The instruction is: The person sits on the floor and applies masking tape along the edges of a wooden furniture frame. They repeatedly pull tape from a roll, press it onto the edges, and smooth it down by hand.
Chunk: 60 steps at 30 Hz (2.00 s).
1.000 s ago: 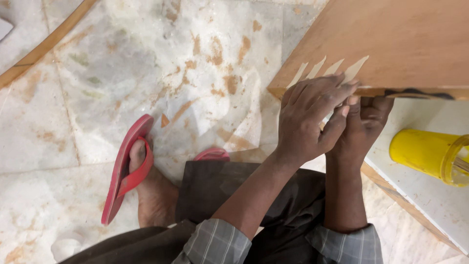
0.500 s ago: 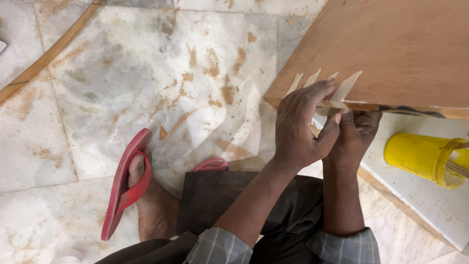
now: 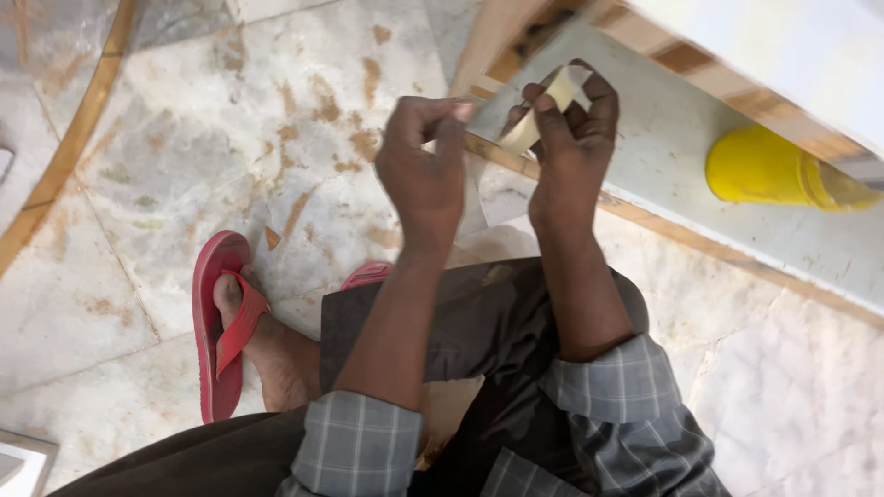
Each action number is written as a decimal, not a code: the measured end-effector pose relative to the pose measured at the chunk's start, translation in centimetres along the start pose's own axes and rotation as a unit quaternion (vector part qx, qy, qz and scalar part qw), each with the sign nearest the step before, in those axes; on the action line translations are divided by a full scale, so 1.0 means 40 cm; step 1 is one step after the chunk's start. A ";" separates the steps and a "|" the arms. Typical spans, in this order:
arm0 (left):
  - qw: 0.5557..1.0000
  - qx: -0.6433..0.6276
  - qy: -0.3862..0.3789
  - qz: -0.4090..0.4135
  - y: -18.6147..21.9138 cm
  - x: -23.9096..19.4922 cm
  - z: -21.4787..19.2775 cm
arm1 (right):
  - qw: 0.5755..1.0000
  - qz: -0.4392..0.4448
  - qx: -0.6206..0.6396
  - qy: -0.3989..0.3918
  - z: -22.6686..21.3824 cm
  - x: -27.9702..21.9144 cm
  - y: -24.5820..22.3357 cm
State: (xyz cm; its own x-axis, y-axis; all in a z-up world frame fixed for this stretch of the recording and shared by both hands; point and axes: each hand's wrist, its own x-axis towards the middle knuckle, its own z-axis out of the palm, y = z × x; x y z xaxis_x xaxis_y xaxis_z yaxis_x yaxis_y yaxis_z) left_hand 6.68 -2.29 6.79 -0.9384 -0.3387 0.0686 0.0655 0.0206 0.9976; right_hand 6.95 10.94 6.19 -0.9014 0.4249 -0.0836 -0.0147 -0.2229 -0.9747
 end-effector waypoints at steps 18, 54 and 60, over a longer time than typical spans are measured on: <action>0.951 0.258 0.012 0.171 0.064 0.003 0.143 | 0.999 0.035 -0.006 -0.002 -0.109 -0.119 0.017; 0.970 0.089 -0.156 0.163 0.152 0.045 0.030 | 0.998 0.008 -0.043 -0.039 -0.105 -0.172 -0.018; 0.958 0.144 -0.161 0.189 0.159 0.056 0.028 | 0.992 0.065 -0.096 -0.041 -0.114 -0.165 0.010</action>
State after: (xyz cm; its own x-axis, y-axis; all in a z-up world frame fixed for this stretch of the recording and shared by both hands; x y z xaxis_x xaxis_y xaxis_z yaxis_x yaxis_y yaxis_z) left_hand 4.60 -1.85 13.29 -0.9252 0.0506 0.3761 0.3683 0.3593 0.8575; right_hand 14.87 12.03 5.39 -0.9226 0.3286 -0.2023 0.1800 -0.0973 -0.9789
